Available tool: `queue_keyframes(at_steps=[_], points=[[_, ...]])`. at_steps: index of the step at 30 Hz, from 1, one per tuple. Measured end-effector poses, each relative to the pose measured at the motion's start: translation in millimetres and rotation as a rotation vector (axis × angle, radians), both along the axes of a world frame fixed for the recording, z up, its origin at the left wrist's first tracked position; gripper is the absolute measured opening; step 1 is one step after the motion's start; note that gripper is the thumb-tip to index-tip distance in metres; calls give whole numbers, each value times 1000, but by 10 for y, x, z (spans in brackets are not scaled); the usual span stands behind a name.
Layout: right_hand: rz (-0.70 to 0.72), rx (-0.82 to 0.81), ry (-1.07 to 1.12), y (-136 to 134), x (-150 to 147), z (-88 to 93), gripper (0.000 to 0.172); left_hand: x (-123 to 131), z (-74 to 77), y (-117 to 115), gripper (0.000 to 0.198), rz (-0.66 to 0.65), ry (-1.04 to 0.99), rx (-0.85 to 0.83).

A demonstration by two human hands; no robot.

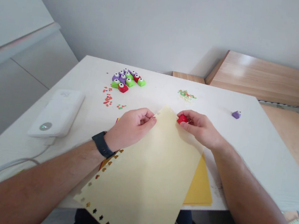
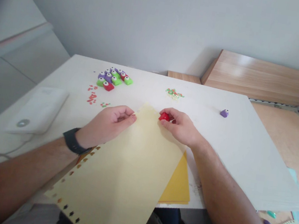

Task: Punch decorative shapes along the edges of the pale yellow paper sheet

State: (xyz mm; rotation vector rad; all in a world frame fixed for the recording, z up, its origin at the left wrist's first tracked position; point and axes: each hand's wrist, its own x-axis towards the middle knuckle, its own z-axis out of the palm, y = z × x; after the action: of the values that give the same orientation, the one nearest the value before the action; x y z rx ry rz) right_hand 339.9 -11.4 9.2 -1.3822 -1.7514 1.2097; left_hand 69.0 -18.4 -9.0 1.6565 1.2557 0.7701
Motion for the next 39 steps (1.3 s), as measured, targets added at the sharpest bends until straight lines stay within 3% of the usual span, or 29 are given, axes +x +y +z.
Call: queue_keyframes(at_steps=[16,39], points=[[-8,6,-37,39,71,-140,47,5,22,-1,31,-6,3,-22],[-19,-42,-14,25,44,-108,48,6,5,4,32,-7,-2,-34]])
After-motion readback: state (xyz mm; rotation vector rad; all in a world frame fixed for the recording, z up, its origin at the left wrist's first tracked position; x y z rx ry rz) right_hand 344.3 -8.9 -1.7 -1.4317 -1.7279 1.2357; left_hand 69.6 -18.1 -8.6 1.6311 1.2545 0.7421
